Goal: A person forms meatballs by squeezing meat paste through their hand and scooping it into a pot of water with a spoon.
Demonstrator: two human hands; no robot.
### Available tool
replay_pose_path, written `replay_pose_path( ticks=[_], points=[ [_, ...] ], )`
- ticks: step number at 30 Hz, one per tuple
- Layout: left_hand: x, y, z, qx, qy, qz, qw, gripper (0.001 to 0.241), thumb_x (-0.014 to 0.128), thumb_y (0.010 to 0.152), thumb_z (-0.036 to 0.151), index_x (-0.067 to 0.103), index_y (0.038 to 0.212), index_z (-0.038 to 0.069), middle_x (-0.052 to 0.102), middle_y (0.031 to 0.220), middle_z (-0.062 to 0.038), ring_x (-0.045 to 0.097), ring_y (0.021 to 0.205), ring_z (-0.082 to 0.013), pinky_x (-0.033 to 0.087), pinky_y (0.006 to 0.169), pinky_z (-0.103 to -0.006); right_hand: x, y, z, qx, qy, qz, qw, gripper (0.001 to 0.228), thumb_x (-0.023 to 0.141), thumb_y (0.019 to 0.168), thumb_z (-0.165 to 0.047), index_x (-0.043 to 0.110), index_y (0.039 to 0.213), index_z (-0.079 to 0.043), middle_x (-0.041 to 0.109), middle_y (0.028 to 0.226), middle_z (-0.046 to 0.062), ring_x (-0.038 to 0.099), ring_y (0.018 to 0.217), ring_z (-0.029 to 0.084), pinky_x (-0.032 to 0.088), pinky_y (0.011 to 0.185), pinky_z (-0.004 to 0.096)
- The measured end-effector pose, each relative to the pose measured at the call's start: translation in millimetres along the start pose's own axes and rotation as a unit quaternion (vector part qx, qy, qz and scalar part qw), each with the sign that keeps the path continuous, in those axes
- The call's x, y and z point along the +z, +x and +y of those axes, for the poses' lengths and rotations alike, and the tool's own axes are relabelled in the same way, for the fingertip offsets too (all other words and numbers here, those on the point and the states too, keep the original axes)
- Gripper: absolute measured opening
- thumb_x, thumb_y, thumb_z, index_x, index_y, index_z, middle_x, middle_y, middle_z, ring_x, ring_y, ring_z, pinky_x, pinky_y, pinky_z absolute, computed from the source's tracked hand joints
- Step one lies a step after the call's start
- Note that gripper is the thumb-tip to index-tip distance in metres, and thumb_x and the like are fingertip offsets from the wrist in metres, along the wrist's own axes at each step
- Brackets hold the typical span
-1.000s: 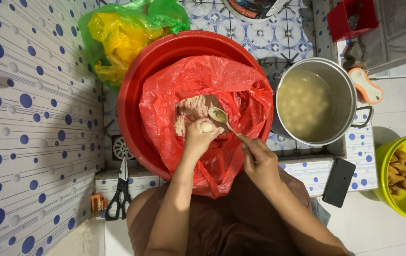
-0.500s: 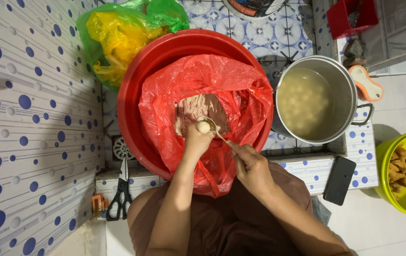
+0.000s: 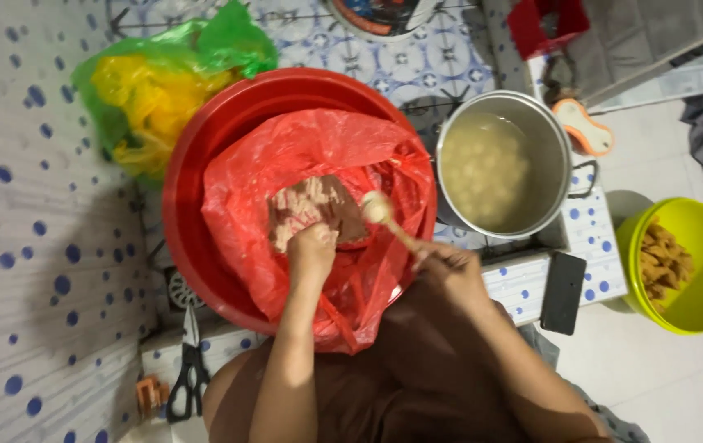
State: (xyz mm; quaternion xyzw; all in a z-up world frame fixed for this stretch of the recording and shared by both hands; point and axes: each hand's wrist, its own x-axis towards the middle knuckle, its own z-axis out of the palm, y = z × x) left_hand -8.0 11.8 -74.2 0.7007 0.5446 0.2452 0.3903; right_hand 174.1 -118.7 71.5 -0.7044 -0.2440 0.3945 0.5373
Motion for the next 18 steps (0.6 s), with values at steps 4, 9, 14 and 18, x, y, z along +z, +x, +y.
replay_pose_path(
  ticks=[4,9,14,18],
  points=[
    [2.5,0.7,-1.7,-0.006,-0.022,-0.002,1.000,0.014,0.075,0.086,0.018,0.073,0.078,0.007,0.073,0.073,-0.016,0.072,0.083,-0.0391,0.057,0.070,-0.0513,-66.1,36.4,23.5,-0.066,-0.098,0.078,0.990,0.021,0.063,0.090,0.002,0.077,0.075,-0.003,0.059,0.058,0.007,0.040,0.048,0.007,0.029,0.045,0.020],
    [1.0,1.2,0.7,-0.040,-0.021,0.000,0.999,0.018,0.077,0.084,0.021,0.070,0.072,0.009,0.071,0.069,-0.013,0.072,0.080,-0.0350,0.055,0.066,-0.0500,-134.7,99.6,54.2,-0.105,-0.303,0.178,0.930,0.018,0.066,0.097,-0.004,0.077,0.111,-0.002,0.073,0.076,0.012,0.063,0.070,0.020,0.047,0.070,0.032],
    [-0.1,0.0,6.5,-0.057,-0.004,-0.002,0.998,0.018,0.077,0.083,0.023,0.071,0.071,0.011,0.070,0.066,-0.012,0.072,0.079,-0.0364,0.056,0.066,-0.0490,-160.4,146.6,85.6,-0.091,-0.344,0.205,0.912,0.023,0.063,0.099,-0.001,0.079,0.115,-0.002,0.075,0.085,0.015,0.073,0.084,0.030,0.056,0.073,0.039],
    [6.6,-1.5,-3.7,-0.071,-0.002,-0.003,0.997,0.019,0.078,0.082,0.023,0.070,0.069,0.012,0.069,0.064,-0.011,0.072,0.077,-0.0348,0.055,0.064,-0.0470,-163.8,162.5,99.1,-0.075,-0.350,0.217,0.908,0.024,0.061,0.102,-0.001,0.078,0.118,-0.003,0.074,0.089,0.017,0.073,0.091,0.035,0.059,0.075,0.043]
  ],
)
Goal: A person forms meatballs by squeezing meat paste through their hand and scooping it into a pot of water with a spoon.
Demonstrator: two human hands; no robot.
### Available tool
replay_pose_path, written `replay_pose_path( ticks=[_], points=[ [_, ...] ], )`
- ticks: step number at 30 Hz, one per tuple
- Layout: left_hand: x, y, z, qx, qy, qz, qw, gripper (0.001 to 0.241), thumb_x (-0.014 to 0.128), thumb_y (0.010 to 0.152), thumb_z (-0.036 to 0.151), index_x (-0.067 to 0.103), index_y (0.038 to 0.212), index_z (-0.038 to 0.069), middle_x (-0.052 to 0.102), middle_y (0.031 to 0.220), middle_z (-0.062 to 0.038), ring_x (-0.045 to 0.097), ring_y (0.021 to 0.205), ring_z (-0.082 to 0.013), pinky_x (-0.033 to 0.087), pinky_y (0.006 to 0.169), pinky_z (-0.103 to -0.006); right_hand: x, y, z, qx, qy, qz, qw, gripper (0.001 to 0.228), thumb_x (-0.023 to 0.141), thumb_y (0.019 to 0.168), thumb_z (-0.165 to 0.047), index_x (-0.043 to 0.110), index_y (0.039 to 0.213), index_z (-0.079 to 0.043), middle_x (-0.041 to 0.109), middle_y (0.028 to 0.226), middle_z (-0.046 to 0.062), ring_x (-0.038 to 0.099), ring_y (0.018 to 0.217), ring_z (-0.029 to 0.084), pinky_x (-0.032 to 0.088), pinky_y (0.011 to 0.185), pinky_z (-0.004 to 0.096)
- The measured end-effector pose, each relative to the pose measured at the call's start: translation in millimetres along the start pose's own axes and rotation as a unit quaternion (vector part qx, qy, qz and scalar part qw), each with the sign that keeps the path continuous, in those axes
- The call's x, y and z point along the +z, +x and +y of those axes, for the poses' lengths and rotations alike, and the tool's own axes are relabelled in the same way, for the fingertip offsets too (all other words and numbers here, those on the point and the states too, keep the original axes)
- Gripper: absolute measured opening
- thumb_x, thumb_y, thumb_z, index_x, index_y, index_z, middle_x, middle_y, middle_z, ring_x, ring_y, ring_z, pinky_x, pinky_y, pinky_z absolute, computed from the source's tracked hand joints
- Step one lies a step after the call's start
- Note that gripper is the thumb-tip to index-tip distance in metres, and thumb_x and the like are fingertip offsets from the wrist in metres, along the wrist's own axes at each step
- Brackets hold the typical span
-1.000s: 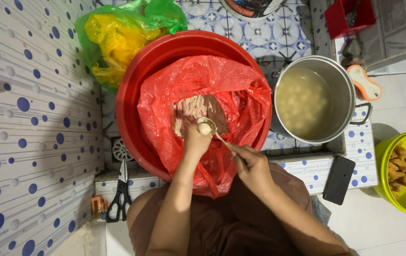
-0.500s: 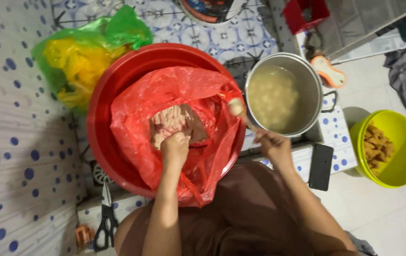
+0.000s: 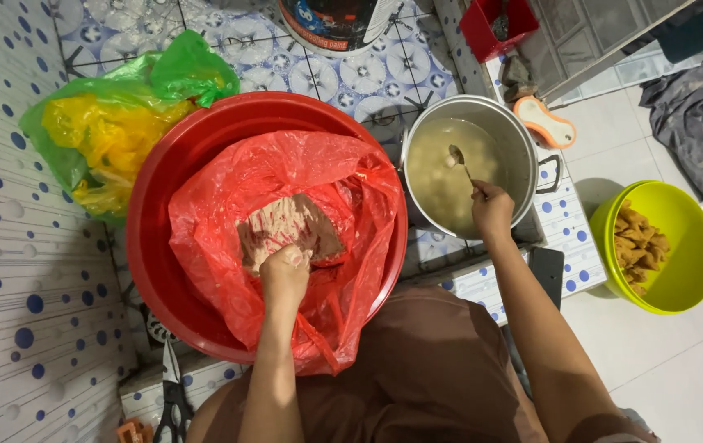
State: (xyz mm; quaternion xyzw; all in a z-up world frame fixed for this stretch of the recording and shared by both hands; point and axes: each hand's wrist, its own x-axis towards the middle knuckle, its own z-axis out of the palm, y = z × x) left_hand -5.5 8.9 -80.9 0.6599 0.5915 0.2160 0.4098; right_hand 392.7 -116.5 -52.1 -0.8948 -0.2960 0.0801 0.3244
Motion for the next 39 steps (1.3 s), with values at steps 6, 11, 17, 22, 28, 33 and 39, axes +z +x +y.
replay_pose_path(
  ticks=[6,11,17,22,28,33,39],
  points=[
    [4.3,1.5,-3.6,-0.001,-0.014,0.001,1.000,0.020,0.078,0.082,0.022,0.070,0.068,0.010,0.067,0.062,-0.014,0.072,0.072,-0.0354,0.055,0.061,-0.0466,-5.3,-6.6,-3.6,-0.017,0.008,0.011,1.000,0.023,0.063,0.101,0.000,0.079,0.117,-0.002,0.074,0.088,0.018,0.073,0.085,0.034,0.058,0.072,0.043],
    [-2.5,2.7,4.5,-0.009,-0.064,0.002,0.998,0.023,0.081,0.082,0.018,0.067,0.066,0.008,0.065,0.059,-0.015,0.070,0.063,-0.0301,0.053,0.055,-0.0446,-15.4,-17.5,-15.3,-0.021,0.047,0.011,0.999,0.020,0.064,0.102,0.000,0.078,0.116,0.001,0.074,0.088,0.022,0.072,0.080,0.035,0.056,0.066,0.044],
    [-32.4,-1.4,38.0,-0.101,-0.379,-0.039,0.919,0.040,0.087,0.078,0.006,0.053,0.058,0.010,0.051,0.046,-0.002,0.056,0.046,-0.0096,0.047,0.043,-0.0225,-33.1,-75.9,-85.4,-0.006,0.189,-0.061,0.980,0.015,0.062,0.100,-0.005,0.074,0.108,-0.001,0.068,0.077,0.010,0.054,0.061,0.013,0.044,0.055,0.027],
    [-78.4,-13.8,88.9,-0.148,-0.556,-0.068,0.815,0.048,0.076,0.085,-0.004,0.043,0.060,0.020,0.042,0.044,0.002,0.044,0.033,-0.0087,0.026,0.029,-0.0173,-5.5,-142.5,-105.6,-0.075,0.230,-0.178,0.954,0.018,0.062,0.094,-0.001,0.076,0.083,-0.005,0.067,0.065,0.011,0.057,0.061,0.013,0.046,0.059,0.025],
    [-50.8,-3.6,33.2,-0.129,-0.670,-0.124,0.721,0.029,0.071,0.094,0.019,0.050,0.073,0.020,0.038,0.050,0.007,0.041,0.039,-0.0031,0.025,0.035,-0.0122,20.7,-202.1,-137.5,-0.037,0.207,-0.271,0.939,0.023,0.066,0.095,-0.006,0.080,0.114,-0.004,0.080,0.101,0.019,0.074,0.100,0.024,0.055,0.092,0.039],
    [-39.7,12.1,7.3,-0.208,-0.679,-0.210,0.672,0.069,0.061,0.088,0.075,0.034,0.051,0.023,0.027,0.044,0.008,0.031,0.035,-0.0043,0.021,0.031,-0.0133,26.3,-220.9,-157.1,-0.047,0.238,-0.277,0.930,0.024,0.066,0.094,-0.004,0.079,0.114,-0.004,0.079,0.086,0.014,0.073,0.084,0.017,0.058,0.085,0.037],
    [-59.6,5.9,35.3,-0.240,-0.717,-0.150,0.638,0.067,0.064,0.092,0.066,0.029,0.051,0.025,0.020,0.044,0.008,0.022,0.032,-0.0057,0.015,0.029,-0.0164,17.8,-233.5,-181.8,-0.090,0.214,-0.262,0.937,0.024,0.066,0.095,-0.006,0.080,0.115,-0.008,0.079,0.082,0.013,0.077,0.083,0.020,0.058,0.084,0.037]
  ],
)
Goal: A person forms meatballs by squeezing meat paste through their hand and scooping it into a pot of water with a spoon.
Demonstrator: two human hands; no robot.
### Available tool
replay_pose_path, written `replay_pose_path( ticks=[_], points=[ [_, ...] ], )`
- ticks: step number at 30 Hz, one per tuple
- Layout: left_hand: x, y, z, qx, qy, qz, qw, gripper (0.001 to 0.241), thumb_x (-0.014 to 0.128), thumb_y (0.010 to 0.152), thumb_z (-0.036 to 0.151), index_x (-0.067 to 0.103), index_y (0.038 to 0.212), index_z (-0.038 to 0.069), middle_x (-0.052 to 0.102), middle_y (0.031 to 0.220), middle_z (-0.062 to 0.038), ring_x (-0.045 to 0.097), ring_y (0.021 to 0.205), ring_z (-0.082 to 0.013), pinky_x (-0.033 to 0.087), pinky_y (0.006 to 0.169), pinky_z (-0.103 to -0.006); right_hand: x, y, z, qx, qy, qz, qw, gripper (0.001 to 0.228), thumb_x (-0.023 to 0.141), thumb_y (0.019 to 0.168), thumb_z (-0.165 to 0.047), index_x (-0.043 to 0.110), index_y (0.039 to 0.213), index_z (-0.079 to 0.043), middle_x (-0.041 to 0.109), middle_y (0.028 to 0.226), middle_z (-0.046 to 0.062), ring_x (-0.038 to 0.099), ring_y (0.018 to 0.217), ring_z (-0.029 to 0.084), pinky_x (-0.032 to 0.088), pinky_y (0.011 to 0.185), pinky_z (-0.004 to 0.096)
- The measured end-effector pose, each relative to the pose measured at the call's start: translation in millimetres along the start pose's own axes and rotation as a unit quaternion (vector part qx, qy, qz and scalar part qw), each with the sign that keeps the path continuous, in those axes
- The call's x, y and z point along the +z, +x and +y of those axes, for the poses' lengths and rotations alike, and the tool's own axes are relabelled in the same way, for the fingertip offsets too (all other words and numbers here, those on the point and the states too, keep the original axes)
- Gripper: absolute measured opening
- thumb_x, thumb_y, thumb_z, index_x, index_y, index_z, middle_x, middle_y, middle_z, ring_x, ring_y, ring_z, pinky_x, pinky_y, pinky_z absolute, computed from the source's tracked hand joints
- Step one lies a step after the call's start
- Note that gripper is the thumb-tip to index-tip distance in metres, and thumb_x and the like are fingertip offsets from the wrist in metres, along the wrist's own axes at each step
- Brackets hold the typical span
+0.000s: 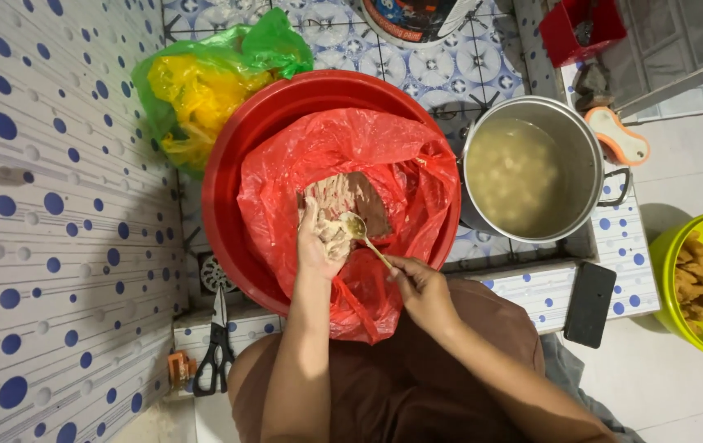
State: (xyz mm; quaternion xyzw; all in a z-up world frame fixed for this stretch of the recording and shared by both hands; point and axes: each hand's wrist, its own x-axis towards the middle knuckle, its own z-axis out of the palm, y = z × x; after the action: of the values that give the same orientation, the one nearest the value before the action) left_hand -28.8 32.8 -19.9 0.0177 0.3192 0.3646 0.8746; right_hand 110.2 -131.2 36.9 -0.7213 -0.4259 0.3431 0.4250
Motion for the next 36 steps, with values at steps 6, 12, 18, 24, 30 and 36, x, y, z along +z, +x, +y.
replay_pose_path(
  ticks=[6,12,18,24,30,36],
  points=[
    [25.8,-13.9,5.6,0.031,0.021,0.037,0.999,0.061,0.064,0.093,0.060,0.030,0.055,0.026,0.020,0.045,0.010,0.022,0.033,-0.0068,0.016,0.028,-0.0169,0.4,-8.7,-17.5,-0.117,-0.078,0.019,0.990,0.030,0.062,0.094,0.001,0.075,0.120,-0.004,0.074,0.082,0.015,0.076,0.082,0.032,0.060,0.077,0.038],
    [16.3,-3.3,-0.4,0.063,0.056,0.135,0.987,0.052,0.070,0.091,0.054,0.039,0.064,0.023,0.026,0.052,0.007,0.027,0.035,-0.0116,0.017,0.027,-0.0196,2.3,-16.5,-18.5,-0.161,-0.105,0.007,0.981,0.035,0.059,0.091,0.007,0.075,0.120,-0.005,0.071,0.082,0.013,0.075,0.083,0.033,0.060,0.077,0.040],
    [10.9,2.2,-11.7,0.120,0.018,0.184,0.975,0.044,0.071,0.094,0.041,0.048,0.064,0.018,0.039,0.050,0.004,0.035,0.035,-0.0079,0.022,0.028,-0.0157,7.9,-20.8,-32.8,-0.168,-0.161,0.001,0.973,0.033,0.060,0.093,0.000,0.075,0.119,-0.010,0.070,0.084,0.009,0.074,0.079,0.032,0.061,0.068,0.036],
    [-8.2,26.9,-22.0,0.108,0.021,0.121,0.987,0.054,0.054,0.099,0.062,0.067,0.085,0.011,0.066,0.070,-0.005,0.061,0.058,-0.0167,0.057,0.047,-0.0288,4.8,-17.5,-26.6,-0.184,-0.279,0.002,0.943,0.029,0.062,0.091,-0.010,0.074,0.116,-0.019,0.070,0.089,0.006,0.073,0.076,0.035,0.061,0.062,0.045],
    [-24.6,32.0,-19.0,-0.014,0.125,0.030,0.992,0.074,0.037,0.098,0.074,0.073,0.096,0.009,0.074,0.089,-0.020,0.074,0.073,-0.0279,0.064,0.065,-0.0384,-11.9,-8.6,-18.9,-0.252,-0.379,0.073,0.888,0.033,0.058,0.092,-0.010,0.075,0.117,-0.026,0.066,0.095,-0.005,0.072,0.076,0.019,0.060,0.061,0.030],
    [-33.9,27.0,-24.8,-0.007,0.199,0.048,0.979,0.045,0.064,0.100,0.045,0.071,0.097,0.001,0.068,0.074,-0.023,0.066,0.052,-0.0240,0.053,0.038,-0.0290,-23.9,-4.6,-19.0,-0.260,-0.409,0.053,0.873,0.030,0.058,0.094,-0.012,0.075,0.115,-0.026,0.065,0.094,-0.006,0.071,0.080,0.017,0.059,0.064,0.027]
  ],
)
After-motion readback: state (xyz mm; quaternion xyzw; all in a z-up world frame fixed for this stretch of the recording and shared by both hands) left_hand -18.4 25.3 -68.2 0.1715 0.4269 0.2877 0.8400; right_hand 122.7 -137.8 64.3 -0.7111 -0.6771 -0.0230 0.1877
